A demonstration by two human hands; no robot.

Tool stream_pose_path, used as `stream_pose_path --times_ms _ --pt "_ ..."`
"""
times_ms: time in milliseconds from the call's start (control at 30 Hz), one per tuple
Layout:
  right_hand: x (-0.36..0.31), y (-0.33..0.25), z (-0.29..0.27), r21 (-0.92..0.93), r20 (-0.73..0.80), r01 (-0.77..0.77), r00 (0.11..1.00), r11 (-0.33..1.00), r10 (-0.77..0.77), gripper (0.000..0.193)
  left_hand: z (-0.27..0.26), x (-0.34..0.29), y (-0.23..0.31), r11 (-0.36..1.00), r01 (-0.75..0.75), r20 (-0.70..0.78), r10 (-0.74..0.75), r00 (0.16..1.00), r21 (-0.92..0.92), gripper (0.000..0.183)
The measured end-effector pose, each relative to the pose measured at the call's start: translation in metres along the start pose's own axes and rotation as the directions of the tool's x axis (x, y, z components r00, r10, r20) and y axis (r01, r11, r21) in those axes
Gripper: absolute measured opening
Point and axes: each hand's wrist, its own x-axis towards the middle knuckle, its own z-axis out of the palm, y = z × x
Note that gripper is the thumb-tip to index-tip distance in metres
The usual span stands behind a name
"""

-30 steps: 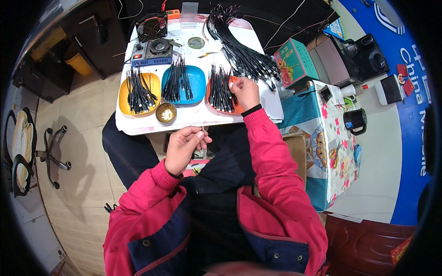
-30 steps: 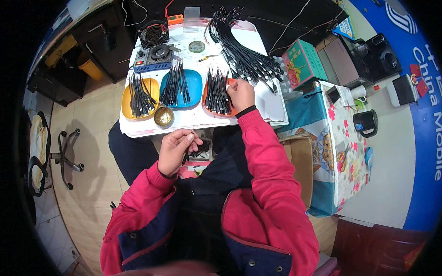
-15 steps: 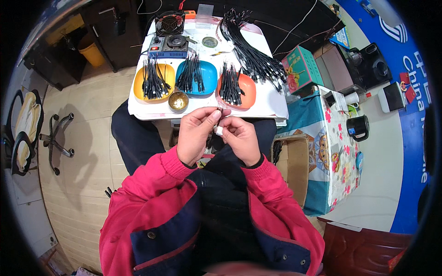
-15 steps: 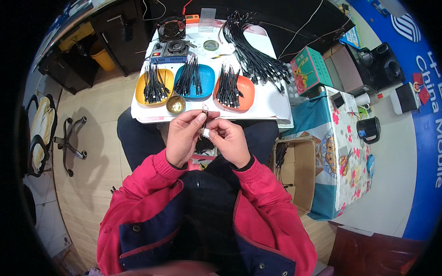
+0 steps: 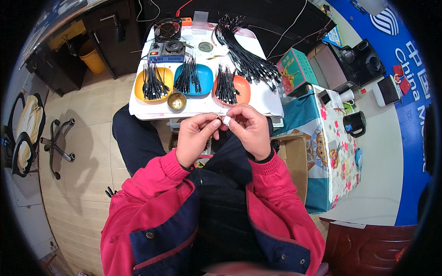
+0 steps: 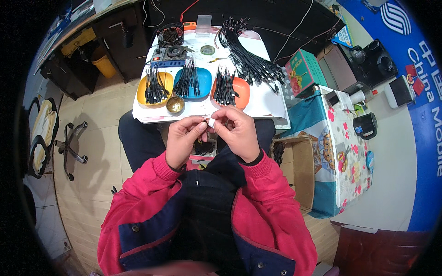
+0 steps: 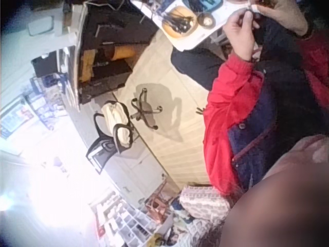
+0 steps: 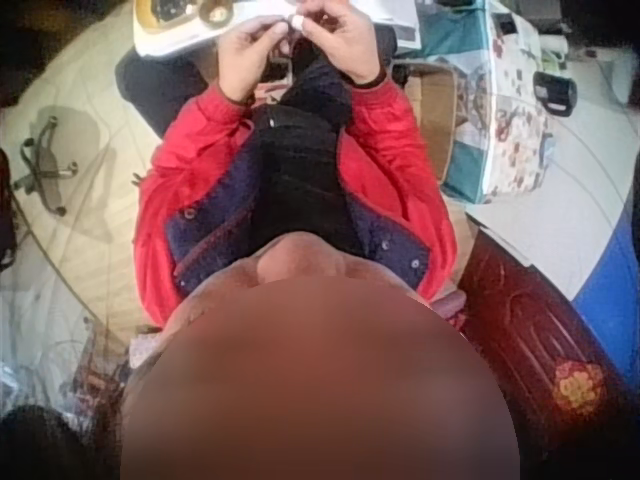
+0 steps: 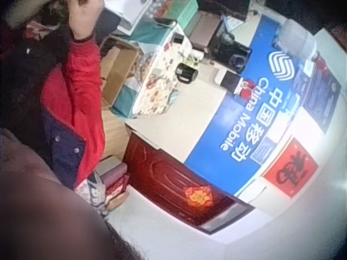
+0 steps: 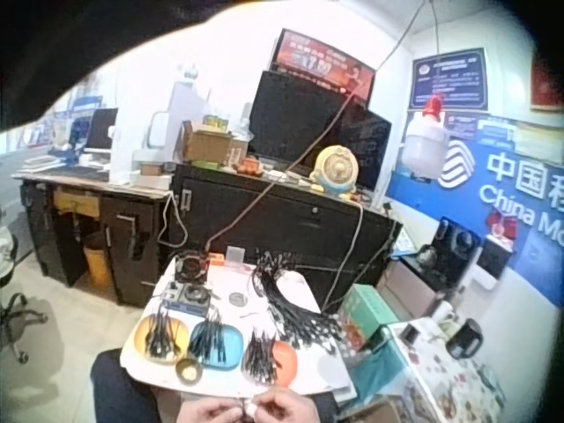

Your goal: The person repeatedly picks up black wires and small white cylindrical components from trays on a table, then joins them by hand. The person places the assembled units into a small bowl and continues the cycle.

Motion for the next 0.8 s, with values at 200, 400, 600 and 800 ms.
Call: stream_pose_path --times_ms 200,400,600,800 --pt "-0.005 0.010 0.010 0.129 -0.066 0.079 0.995 0.988 -0.071 0.009 -0.004 0.000 0.001 0.994 0.105 0.019 -0.104 0.994 -0.039 0.019" --pt "-0.010 0.021 0.017 0.697 0.131 -0.282 0.954 0.659 0.270 0.015 -0.006 0.000 0.000 0.971 0.172 0.060 -0.164 0.985 -0.166 0.016" --pt "-0.003 0.022 -0.005 0.521 0.279 -0.399 0.915 0.754 0.292 0.015 -0.016 0.003 0.008 0.939 0.333 0.214 -0.308 0.927 -0.090 0.017" --pt "0.006 0.051 -0.005 0.692 0.446 -0.556 0.831 0.461 0.332 0.017 -0.019 0.009 -0.003 0.928 0.156 0.124 -0.208 0.970 0.338 0.017"
